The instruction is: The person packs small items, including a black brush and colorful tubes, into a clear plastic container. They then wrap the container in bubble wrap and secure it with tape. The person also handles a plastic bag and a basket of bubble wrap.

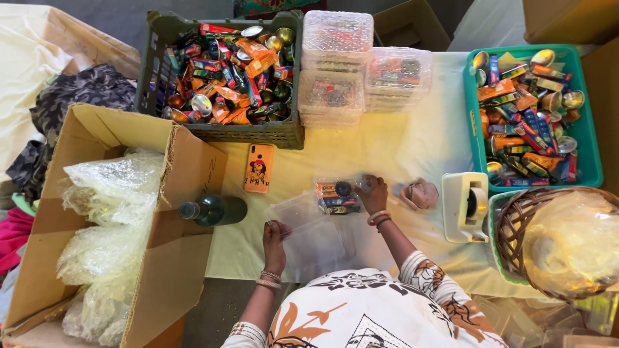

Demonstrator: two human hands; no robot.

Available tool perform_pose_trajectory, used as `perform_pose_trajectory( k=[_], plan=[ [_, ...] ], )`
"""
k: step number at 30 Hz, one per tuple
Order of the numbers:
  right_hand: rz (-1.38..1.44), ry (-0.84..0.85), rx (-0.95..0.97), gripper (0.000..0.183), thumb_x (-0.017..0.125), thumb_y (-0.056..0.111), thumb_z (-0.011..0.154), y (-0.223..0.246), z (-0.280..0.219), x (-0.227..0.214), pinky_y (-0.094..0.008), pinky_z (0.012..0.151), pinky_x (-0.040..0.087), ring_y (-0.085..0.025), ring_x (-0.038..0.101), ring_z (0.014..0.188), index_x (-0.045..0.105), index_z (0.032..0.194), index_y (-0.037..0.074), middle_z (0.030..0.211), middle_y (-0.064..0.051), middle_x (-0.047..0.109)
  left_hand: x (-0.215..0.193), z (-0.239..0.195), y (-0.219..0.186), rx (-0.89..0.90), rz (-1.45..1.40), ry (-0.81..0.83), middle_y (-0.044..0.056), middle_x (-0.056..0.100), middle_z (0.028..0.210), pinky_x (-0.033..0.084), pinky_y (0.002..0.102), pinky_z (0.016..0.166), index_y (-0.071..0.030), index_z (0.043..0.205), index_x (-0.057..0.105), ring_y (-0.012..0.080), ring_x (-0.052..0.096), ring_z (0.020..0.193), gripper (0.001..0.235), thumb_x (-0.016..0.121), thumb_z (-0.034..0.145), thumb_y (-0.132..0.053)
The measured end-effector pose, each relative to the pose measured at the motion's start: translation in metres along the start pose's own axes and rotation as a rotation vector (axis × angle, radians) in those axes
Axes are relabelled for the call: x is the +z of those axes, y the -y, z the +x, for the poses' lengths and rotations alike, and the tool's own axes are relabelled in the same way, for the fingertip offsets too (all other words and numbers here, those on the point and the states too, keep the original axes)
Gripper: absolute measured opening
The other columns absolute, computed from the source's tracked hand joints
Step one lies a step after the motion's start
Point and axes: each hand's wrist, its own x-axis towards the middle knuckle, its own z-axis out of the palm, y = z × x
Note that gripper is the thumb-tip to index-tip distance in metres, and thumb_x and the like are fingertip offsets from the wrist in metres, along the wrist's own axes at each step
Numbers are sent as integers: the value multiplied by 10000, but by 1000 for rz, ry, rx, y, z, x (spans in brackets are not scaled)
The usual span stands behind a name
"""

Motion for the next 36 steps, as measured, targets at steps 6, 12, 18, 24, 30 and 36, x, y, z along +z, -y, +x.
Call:
perform_pose_trajectory(
  k=[6,12,18,24,30,36],
  plan=[
    [291,25,44,193,697,132,949,-14,-1,7,-395,792,514,-271,617,884,583,1104,112,913,-83,639,-2,5,-2,-14,-33,-107,1,575,853,524,349,830,-102,959,574,150,603,805,265,561,1047,-351],
    [691,-23,-8,190,553,-8,1004,-54,1,-36,-276,736,548,-131,660,831,487,1172,50,935,-51,616,11,33,25,13,27,-82,-2,610,883,538,356,816,-111,975,579,149,623,832,258,578,1036,-362],
    [361,-97,-65,163,618,39,1054,-28,4,-137,-283,737,531,-137,678,864,500,1165,26,959,-64,683,74,84,60,2,-6,59,-19,608,900,533,311,818,-138,993,567,120,628,851,246,595,1041,-378],
    [427,-39,-125,137,618,72,1050,0,-1,-146,-274,704,573,-135,665,847,540,1159,44,1012,-69,625,131,126,87,57,10,210,-32,570,880,495,270,784,-133,976,548,81,568,819,249,608,1065,-358],
    [816,344,-4,157,549,41,1058,-41,7,-50,-254,760,528,-75,552,919,462,1185,76,998,-31,546,148,142,95,116,235,250,44,583,955,482,328,803,-94,1105,523,145,557,867,302,595,1072,-385],
    [802,345,148,120,550,63,1069,-22,17,-37,-265,631,504,-102,582,770,448,1127,85,879,-55,616,156,73,27,678,951,180,213,490,1448,346,518,1159,-43,1470,437,413,414,1370,621,708,962,-278]
  ],
)
